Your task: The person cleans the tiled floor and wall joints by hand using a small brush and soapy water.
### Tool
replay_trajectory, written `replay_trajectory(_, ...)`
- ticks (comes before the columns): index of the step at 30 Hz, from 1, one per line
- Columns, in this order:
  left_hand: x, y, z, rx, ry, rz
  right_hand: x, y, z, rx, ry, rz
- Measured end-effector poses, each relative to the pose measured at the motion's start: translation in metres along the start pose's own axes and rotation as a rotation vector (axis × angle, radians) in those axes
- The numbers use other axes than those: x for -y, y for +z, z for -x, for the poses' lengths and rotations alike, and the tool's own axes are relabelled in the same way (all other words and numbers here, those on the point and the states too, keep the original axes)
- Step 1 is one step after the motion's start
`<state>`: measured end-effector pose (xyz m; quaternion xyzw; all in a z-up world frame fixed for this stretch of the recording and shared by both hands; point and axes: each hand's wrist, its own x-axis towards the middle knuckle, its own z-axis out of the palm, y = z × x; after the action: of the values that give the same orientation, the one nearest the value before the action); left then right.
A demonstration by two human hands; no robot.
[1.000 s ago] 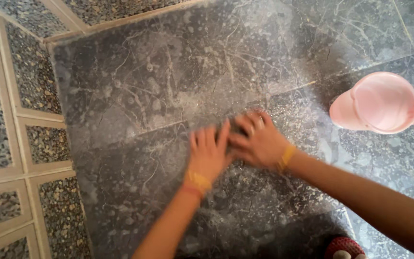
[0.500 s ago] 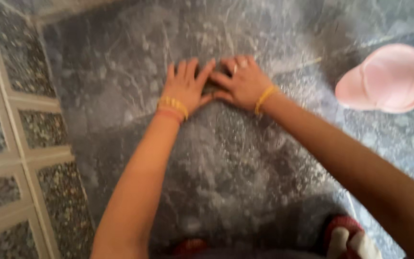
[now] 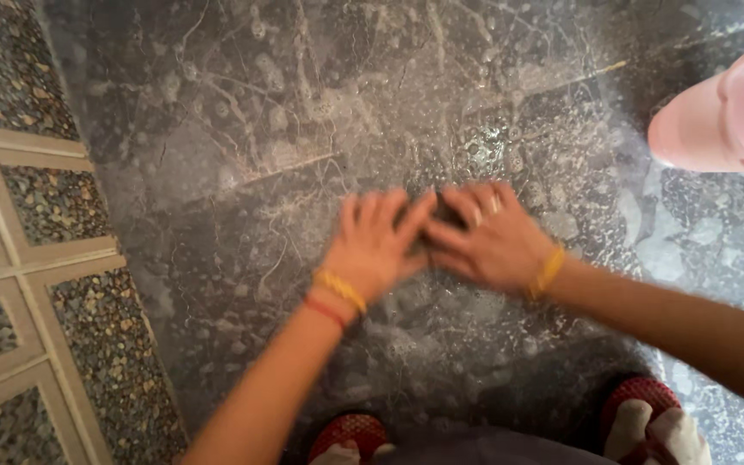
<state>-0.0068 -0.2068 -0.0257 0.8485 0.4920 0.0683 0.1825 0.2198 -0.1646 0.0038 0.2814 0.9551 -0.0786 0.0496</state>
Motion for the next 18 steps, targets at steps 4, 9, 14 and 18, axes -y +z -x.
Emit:
replay_trajectory(4,0.062,-0.013,-0.060,-0.325,0.045,-0.209,-0.066,-0.002,-0.060,-0.188,0.008,0.034)
replay_trajectory(9,0.068,-0.022,-0.135,-0.427,-0.165,-0.226,-0.121,-0.023,-0.093,-0.314,0.000,0.018)
replay_trajectory(14,-0.018,0.015,-0.126,-0.404,-0.238,-0.256,-0.074,-0.034,-0.018,-0.030,0.162,0.170)
replay_trajectory(18,-0.109,0.036,-0.077,-0.162,-0.046,-0.043,-0.013,-0.046,0.076,0.323,0.188,0.297)
